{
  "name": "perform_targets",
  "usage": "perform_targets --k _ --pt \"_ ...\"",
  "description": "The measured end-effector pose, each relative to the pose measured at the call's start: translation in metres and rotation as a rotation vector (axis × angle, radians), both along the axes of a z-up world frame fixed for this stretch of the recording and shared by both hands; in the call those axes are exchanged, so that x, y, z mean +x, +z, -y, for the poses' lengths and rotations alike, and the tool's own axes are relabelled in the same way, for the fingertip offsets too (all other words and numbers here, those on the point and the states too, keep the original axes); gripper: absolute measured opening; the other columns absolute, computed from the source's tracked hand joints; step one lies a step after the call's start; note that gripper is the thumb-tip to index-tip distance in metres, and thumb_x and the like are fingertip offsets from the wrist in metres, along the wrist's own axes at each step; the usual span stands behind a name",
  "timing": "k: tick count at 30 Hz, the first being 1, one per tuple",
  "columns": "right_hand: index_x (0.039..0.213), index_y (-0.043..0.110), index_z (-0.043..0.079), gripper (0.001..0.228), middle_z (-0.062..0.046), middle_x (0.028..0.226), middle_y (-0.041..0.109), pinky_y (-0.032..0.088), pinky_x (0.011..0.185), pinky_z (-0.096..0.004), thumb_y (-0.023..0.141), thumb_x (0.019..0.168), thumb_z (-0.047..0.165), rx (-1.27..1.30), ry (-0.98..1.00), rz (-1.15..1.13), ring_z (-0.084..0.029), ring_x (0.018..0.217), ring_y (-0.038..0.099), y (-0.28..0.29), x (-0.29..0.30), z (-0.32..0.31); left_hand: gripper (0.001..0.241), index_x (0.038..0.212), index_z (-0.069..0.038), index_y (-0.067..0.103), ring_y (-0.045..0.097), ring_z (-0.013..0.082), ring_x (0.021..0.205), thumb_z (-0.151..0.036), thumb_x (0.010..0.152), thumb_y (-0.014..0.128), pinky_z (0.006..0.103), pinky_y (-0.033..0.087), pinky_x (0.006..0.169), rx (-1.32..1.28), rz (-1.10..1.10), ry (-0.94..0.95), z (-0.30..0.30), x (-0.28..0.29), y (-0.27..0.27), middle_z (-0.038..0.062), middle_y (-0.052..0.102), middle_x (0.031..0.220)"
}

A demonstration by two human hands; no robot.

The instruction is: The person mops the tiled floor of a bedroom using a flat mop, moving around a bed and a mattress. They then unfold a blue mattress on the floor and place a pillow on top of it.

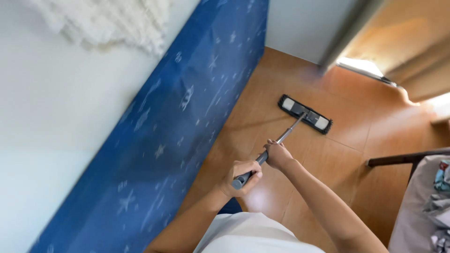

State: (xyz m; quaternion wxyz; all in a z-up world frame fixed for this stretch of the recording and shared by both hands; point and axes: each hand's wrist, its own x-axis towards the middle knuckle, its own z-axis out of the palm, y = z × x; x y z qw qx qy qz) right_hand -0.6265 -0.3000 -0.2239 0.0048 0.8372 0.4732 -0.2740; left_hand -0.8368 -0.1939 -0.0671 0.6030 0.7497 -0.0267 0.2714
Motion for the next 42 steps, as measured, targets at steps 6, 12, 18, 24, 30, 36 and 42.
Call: perform_targets --k 6,12,18,24,30,36,42 --pt "0.121 0.069 0.006 0.050 -0.012 0.141 0.062 0.034 0.117 -0.044 0.059 0.096 0.048 0.027 0.124 -0.049 -0.030 0.147 0.038 0.007 -0.073 0.074 0.007 0.088 -0.006 0.061 0.064 0.0236 0.064 -0.004 0.093 0.066 0.0337 0.049 0.061 0.018 0.006 0.185 0.105 -0.085 -0.007 0.009 0.062 0.076" --pt "0.124 0.069 0.004 0.047 -0.027 0.138 0.057 0.040 0.114 -0.045 0.068 0.093 0.040 0.199 0.127 -0.083 -0.038 0.139 0.044 -0.018 -0.141 0.137 0.006 0.090 -0.006 0.062 0.061 0.0217 0.069 -0.004 0.093 0.066 0.0326 0.048 0.064 -0.059 0.001 0.339 0.180 -0.165 -0.007 0.009 0.062 0.077" --pt "0.125 0.070 0.011 0.036 -0.013 0.139 0.063 0.042 0.110 -0.049 0.066 0.092 0.025 0.281 0.364 -0.154 -0.041 0.136 0.048 -0.003 -0.231 0.133 0.001 0.095 -0.004 0.067 0.060 0.0164 0.067 -0.004 0.095 0.067 0.0315 0.048 0.063 -0.277 -0.116 0.486 0.205 -0.262 -0.006 0.006 0.064 0.079" --pt "0.127 0.069 0.011 0.035 -0.010 0.129 0.069 0.041 0.109 -0.052 0.065 0.092 0.015 0.360 0.547 -0.270 -0.037 0.129 0.056 0.015 -0.360 0.145 0.005 0.101 -0.003 0.068 0.067 0.0220 0.083 -0.005 0.097 0.068 0.0355 0.054 0.079 -0.238 -0.039 0.629 0.245 -0.390 -0.016 0.011 0.067 0.086" --pt "0.120 0.072 0.009 0.034 -0.017 0.117 0.072 0.047 0.102 -0.047 0.067 0.087 0.007 0.447 0.584 -0.435 -0.038 0.114 0.065 0.045 -0.513 0.186 0.006 0.098 -0.004 0.070 0.070 0.0223 0.076 -0.007 0.094 0.067 0.0331 0.053 0.072 -0.300 -0.215 0.668 0.303 -0.542 0.026 0.012 0.074 0.092" --pt "0.117 0.075 0.008 0.035 -0.019 0.111 0.073 0.052 0.090 -0.046 0.066 0.084 0.001 0.514 0.593 -0.516 -0.040 0.104 0.065 0.059 -0.664 0.235 0.004 0.098 -0.004 0.068 0.066 0.0190 0.073 -0.008 0.096 0.067 0.0317 0.052 0.067 -0.240 -0.135 0.762 0.367 -0.684 0.029 0.012 0.072 0.095" --pt "0.111 0.075 0.007 0.023 -0.019 0.109 0.074 0.054 0.091 -0.043 0.075 0.088 0.008 0.532 0.726 -0.580 -0.039 0.103 0.069 0.077 -0.767 0.284 0.003 0.096 -0.005 0.068 0.065 0.0153 0.071 -0.008 0.097 0.067 0.0296 0.050 0.065 -0.214 -0.146 0.800 0.426 -0.791 0.062 0.007 0.070 0.085"
